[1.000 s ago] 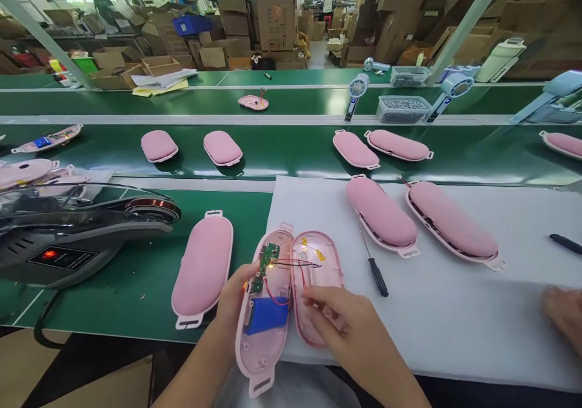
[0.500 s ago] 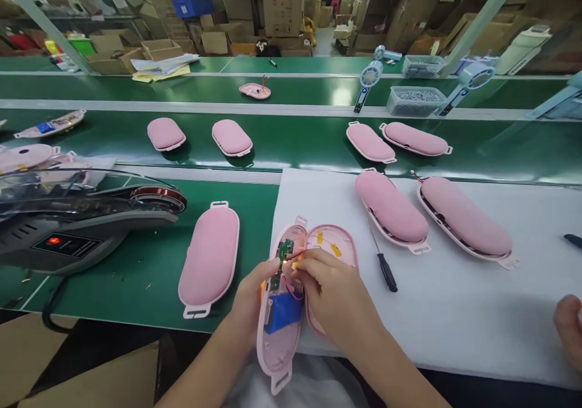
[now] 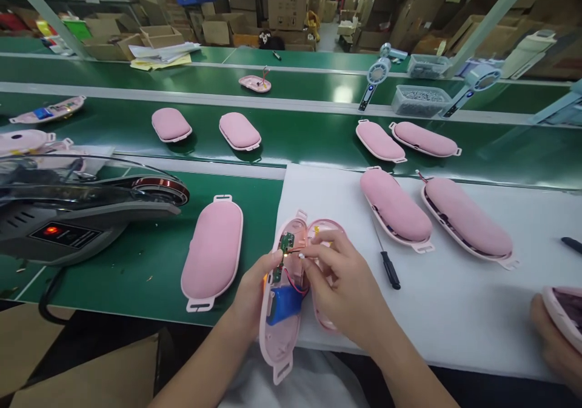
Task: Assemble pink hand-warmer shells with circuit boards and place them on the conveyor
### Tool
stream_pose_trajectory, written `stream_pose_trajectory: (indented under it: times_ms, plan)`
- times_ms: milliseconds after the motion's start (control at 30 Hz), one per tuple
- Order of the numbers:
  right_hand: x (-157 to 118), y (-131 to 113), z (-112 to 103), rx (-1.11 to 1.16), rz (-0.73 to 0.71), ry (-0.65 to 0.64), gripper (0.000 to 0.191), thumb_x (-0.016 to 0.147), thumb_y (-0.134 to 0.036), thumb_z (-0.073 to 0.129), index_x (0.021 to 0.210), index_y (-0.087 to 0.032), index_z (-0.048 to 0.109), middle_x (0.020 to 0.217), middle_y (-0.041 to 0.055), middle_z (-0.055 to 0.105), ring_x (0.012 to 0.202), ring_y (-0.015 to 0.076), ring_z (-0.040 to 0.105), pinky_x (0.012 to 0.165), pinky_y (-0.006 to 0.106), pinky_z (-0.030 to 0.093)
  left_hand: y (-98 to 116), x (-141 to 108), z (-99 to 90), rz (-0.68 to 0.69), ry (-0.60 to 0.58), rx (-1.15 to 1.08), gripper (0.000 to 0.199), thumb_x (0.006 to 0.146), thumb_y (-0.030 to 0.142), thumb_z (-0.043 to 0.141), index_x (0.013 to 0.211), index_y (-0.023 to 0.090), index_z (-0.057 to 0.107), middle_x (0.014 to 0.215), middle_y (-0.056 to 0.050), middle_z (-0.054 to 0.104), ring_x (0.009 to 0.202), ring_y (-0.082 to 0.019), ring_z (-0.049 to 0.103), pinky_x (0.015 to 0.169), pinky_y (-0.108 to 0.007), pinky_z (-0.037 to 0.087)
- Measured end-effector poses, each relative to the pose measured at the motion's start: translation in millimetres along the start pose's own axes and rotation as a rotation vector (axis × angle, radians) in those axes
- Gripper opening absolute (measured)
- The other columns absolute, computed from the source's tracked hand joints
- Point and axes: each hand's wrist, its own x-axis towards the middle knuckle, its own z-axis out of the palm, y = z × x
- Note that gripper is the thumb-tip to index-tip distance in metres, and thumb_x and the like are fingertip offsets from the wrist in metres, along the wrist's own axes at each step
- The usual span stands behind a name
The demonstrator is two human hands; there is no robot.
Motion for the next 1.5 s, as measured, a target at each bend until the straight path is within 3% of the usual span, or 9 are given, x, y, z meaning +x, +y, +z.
stream_pose_trajectory:
  times_ms: [67,233,567,767,867,967,1067,1167,1500]
  plan:
    - [-2,0,-3,0.054,-0.044,-0.052,0.022,0.091,-0.015,0.045,0.093,-0.022,0.066,0.119,0.0062,0.06,0.096,0.0173,0.061,0.076,0.028,0.048,0,1,1.0,0.018,-0.015,0.001,0.018,0.066,0.031,0.075,0.066,0.014,0.071,0.063,-0.002,0.069,0.063,-0.017,0.062,0.076,-0.028,0.05]
    - [-4,1,-13,0.217,0.061,-0.274,0.022,0.094,-0.017,0.046,0.088,-0.023,0.066,0.078,-0.0026,0.067,0.071,0.0131,0.059,0.066,0.025,0.044,1,1,-1.4,-0.006,0.022,-0.003,0.025,0.069,0.037,0.07,0.072,0.012,0.073,0.066,-0.006,0.071,0.062,-0.019,0.062,0.067,-0.029,0.049]
    - [13,-2,-17,0.279,0.327,-0.297,0.02,0.088,-0.022,0.05,0.075,-0.02,0.065,0.072,-0.0018,0.065,0.066,0.013,0.058,0.06,0.024,0.043,-2,-2,7.7,0.041,0.007,0.041,0.019,0.065,0.03,0.078,0.074,0.015,0.069,0.066,0.001,0.064,0.06,-0.011,0.055,0.061,-0.022,0.043]
    - [18,15,-22,0.627,0.479,-0.205,0.02,0.079,-0.037,0.067,0.075,-0.018,0.065,0.073,-0.0006,0.062,0.045,0.0062,0.047,0.045,0.021,0.037,2,-1,9.5,0.049,-0.119,0.117,0.021,0.069,0.035,0.074,0.071,0.013,0.072,0.066,-0.005,0.071,0.067,-0.02,0.064,0.063,-0.027,0.046]
    - [16,27,-24,0.702,0.449,-0.101,0.024,0.072,-0.039,0.075,0.071,-0.018,0.064,0.104,0.0048,0.063,0.054,0.0064,0.052,0.048,0.022,0.04,3,0,7.7,0.026,-0.1,0.088,0.022,0.069,0.034,0.073,0.073,0.013,0.073,0.07,-0.007,0.073,0.072,-0.022,0.066,0.071,-0.03,0.048]
    - [8,31,-27,0.677,0.351,-0.044,0.022,0.066,-0.031,0.079,0.062,-0.019,0.061,0.092,0.003,0.061,0.072,0.0123,0.056,0.058,0.023,0.044,2,0,4.7,0.002,-0.062,0.055,0.025,0.07,0.034,0.071,0.082,0.013,0.074,0.069,-0.007,0.073,0.07,-0.022,0.066,0.073,-0.03,0.047]
    - [1,25,-29,0.559,0.247,-0.222,0.015,0.072,-0.024,0.074,0.066,-0.02,0.061,0.082,0.0018,0.062,0.066,0.0121,0.054,0.058,0.024,0.043,1,1,3.6,0.008,-0.053,0.029,0.027,0.07,0.032,0.072,0.088,0.013,0.073,0.065,-0.004,0.072,0.062,-0.018,0.063,0.067,-0.028,0.046]
    - [3,15,-27,0.378,0.346,-0.418,0.008,0.078,-0.023,0.065,0.072,-0.019,0.061,0.07,-0.001,0.064,0.054,0.0099,0.051,0.051,0.023,0.039,1,1,4.2,0.026,-0.052,0.025,0.025,0.066,0.031,0.076,0.084,0.015,0.072,0.065,-0.002,0.07,0.057,-0.015,0.06,0.063,-0.026,0.045]
    - [26,-1,-22,0.526,0.554,-0.43,0.013,0.075,-0.027,0.062,0.07,-0.017,0.07,0.074,0.0028,0.069,0.071,0.016,0.064,0.067,0.027,0.048,-2,-1,3.5,0.043,-0.069,0.073,0.02,0.067,0.033,0.075,0.076,0.015,0.071,0.06,-0.001,0.065,0.062,-0.015,0.059,0.061,-0.023,0.045]
